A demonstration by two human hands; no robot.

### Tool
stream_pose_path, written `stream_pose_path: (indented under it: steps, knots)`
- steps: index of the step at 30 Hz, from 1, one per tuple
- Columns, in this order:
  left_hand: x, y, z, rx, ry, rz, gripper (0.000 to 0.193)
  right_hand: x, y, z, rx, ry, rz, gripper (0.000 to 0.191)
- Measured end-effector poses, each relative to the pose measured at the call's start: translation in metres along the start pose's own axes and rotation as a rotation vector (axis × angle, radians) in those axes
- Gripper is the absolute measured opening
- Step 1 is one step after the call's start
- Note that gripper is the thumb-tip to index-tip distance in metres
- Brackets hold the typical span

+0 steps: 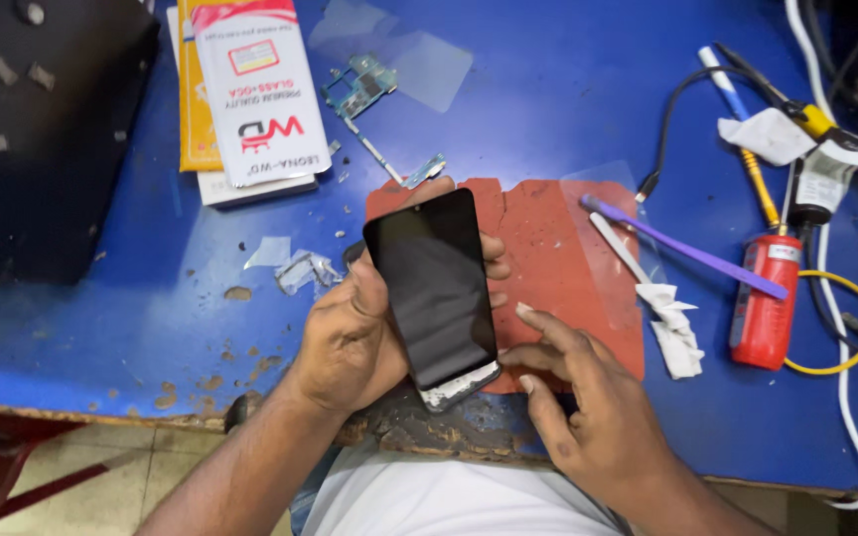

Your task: The person wipes the phone screen with a small cleaning wipe, peels the protective film off a replacement front glass, and aligns the new glass over the phone frame. They press and adjust the glass edges to seat it onto the adhesive on the phone body.

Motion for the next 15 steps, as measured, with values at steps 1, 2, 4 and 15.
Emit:
stream_pose_path:
  steps: [1, 2, 4, 15]
  knots:
    - [-0.001, 0.004, 0.003, -0.015, 0.002, -0.018, 0.088, -0.001, -0.001, -0.003, 0.005, -0.053, -0.035, 0.060]
    - [0.000, 0.007, 0.005, -0.022, 0.025, -0.015, 0.088, -0.002, -0.002, -0.006, 0.011, -0.106, -0.073, 0.062]
    - [0.000, 0.011, 0.010, -0.025, 0.065, -0.015, 0.089, -0.004, -0.008, -0.010, 0.028, -0.266, -0.105, 0.065]
    - [-0.003, 0.016, 0.005, 0.024, 0.085, -0.078, 0.089, -0.002, -0.037, -0.024, 0.203, -0.573, -0.103, 0.078]
Point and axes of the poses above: each hand's wrist, its own y-axis away from the middle knuckle, its own z-axis out of the back of the hand, x = y × z, the point moved 5 cm from there along -y, towards the middle knuckle, and after that the axes turned 4 degrees about x, right-handed, at the moved point
